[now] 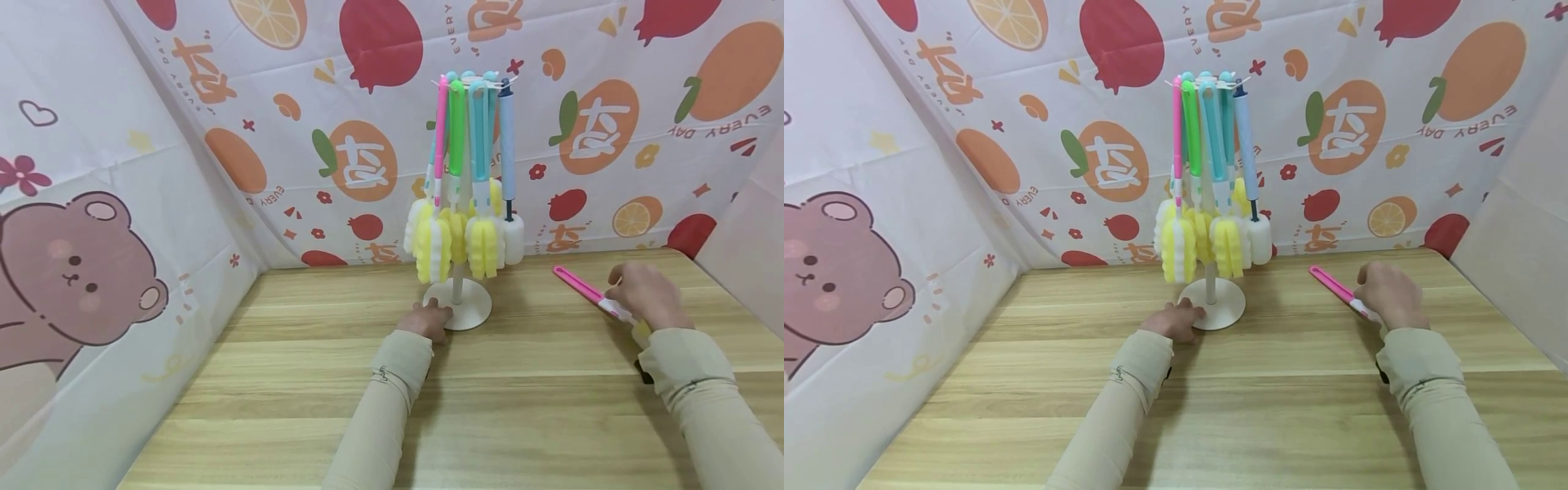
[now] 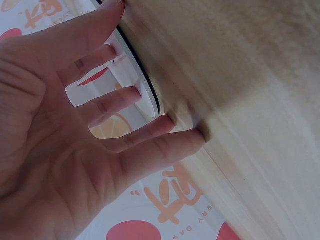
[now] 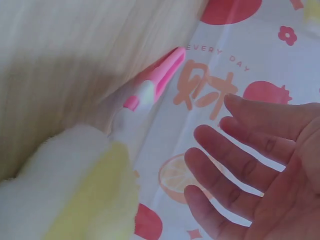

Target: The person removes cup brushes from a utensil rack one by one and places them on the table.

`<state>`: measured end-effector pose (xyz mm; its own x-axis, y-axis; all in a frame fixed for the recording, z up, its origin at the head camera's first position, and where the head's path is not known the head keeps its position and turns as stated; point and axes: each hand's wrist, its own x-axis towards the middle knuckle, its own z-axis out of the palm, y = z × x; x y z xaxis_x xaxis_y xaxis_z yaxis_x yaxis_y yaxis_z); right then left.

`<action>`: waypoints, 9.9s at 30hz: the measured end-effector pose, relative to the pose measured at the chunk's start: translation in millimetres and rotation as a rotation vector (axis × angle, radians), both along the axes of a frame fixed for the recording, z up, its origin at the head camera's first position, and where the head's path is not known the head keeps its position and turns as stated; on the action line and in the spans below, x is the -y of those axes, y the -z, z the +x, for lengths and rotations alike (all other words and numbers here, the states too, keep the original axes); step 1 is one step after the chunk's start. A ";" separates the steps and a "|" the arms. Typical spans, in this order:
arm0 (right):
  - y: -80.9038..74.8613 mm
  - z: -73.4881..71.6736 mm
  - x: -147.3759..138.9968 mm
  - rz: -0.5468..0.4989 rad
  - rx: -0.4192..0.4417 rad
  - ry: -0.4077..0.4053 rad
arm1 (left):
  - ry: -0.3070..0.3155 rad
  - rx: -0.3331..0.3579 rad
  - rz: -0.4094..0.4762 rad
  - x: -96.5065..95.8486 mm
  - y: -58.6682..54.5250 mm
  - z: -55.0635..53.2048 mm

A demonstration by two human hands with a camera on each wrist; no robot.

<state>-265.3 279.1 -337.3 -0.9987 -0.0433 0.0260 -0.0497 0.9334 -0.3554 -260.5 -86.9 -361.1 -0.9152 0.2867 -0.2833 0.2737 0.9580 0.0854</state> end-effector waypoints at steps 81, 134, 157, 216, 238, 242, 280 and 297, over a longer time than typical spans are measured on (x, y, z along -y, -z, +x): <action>-44.7 0.1 70.9 -0.454 -0.405 -0.030 | -0.024 0.044 0.024 0.1 1.1 -1.4; -69.7 -4.8 106.8 -0.733 -0.435 -0.078 | -0.013 0.042 0.036 0.5 2.3 -2.7; -78.7 -8.7 117.4 -0.728 -0.436 -0.073 | -0.001 0.047 0.028 0.4 1.4 -2.6; -98.0 -25.0 143.2 -0.748 -0.335 -0.132 | -0.006 0.030 0.031 0.8 2.8 -1.7; -98.6 -26.2 146.9 -0.702 -0.355 -0.133 | 0.004 0.021 0.040 1.1 0.7 0.9; -97.9 -27.0 147.0 -0.693 -0.362 -0.122 | 0.009 0.020 0.032 0.8 0.9 -0.1; -98.9 -24.0 141.1 -0.679 -0.438 -0.083 | -0.017 0.038 0.031 0.6 1.4 -1.4; -95.3 -22.0 138.9 -0.685 -0.408 -0.064 | -0.008 0.026 0.028 0.0 1.4 -0.3</action>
